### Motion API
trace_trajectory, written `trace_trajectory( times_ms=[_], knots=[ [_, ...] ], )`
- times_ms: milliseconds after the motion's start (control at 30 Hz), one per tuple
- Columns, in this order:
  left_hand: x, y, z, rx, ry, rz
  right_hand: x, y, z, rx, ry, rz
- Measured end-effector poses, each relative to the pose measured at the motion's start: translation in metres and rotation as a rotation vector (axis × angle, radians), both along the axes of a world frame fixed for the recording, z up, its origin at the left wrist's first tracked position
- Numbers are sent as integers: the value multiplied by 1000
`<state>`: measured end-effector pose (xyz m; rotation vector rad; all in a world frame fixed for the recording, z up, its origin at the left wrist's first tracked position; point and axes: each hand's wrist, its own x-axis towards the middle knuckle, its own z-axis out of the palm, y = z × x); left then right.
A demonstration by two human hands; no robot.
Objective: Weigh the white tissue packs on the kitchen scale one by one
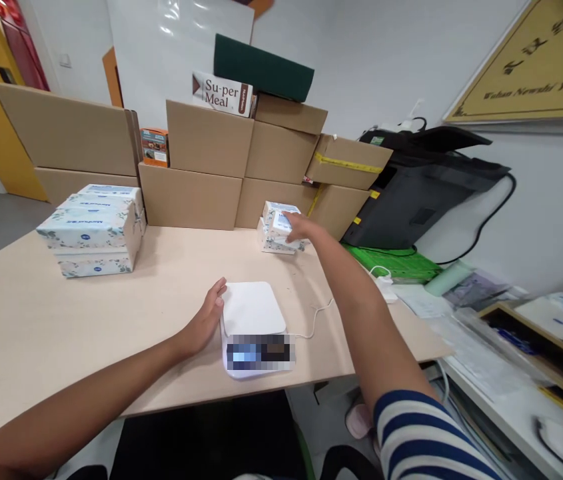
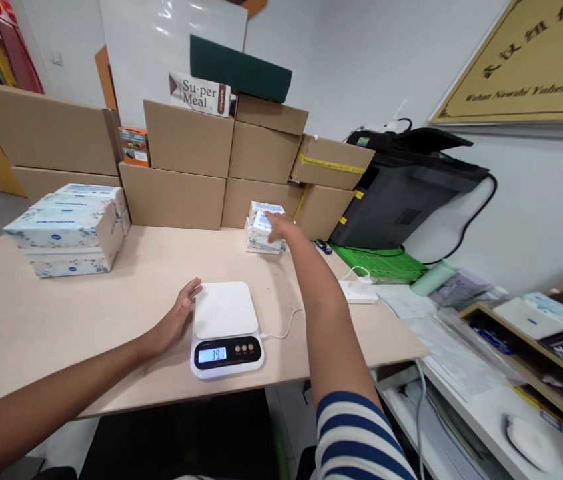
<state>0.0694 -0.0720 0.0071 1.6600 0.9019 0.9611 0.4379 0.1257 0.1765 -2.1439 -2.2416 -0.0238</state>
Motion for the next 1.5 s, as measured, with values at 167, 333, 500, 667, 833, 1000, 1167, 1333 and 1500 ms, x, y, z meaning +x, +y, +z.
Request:
trace_trajectory(
  times_ms=[167,333,500,667,833,1000,1167,1333,1500],
  knots=[
    [0,4,-11,-16,-22,21,-5,3,-15,-13,-26,-10],
    [7,-1,-9,8,-43,48,-6,4,-16,66,-16,1],
    [9,-3,-6,36,-66,18,-14,-1,-22,141,12,-11],
    [10,0,-16,123,-92,78,-33,-38,-45,236,25,41],
    [11,-1,-20,228,-9,138,-32,-109,-126,469,178,108],
    [-1,8,-6,202,199,297,-24,-168,-178,610,271,232],
    [-39,42,23,382,349,596,-21,-176,-169,694,472,82],
    [-81,64,48,371,473,870,-14,-175,-172,703,525,136],
    [-128,65,66,420,576,1143,-20,-181,-174,685,518,163]
  ],
)
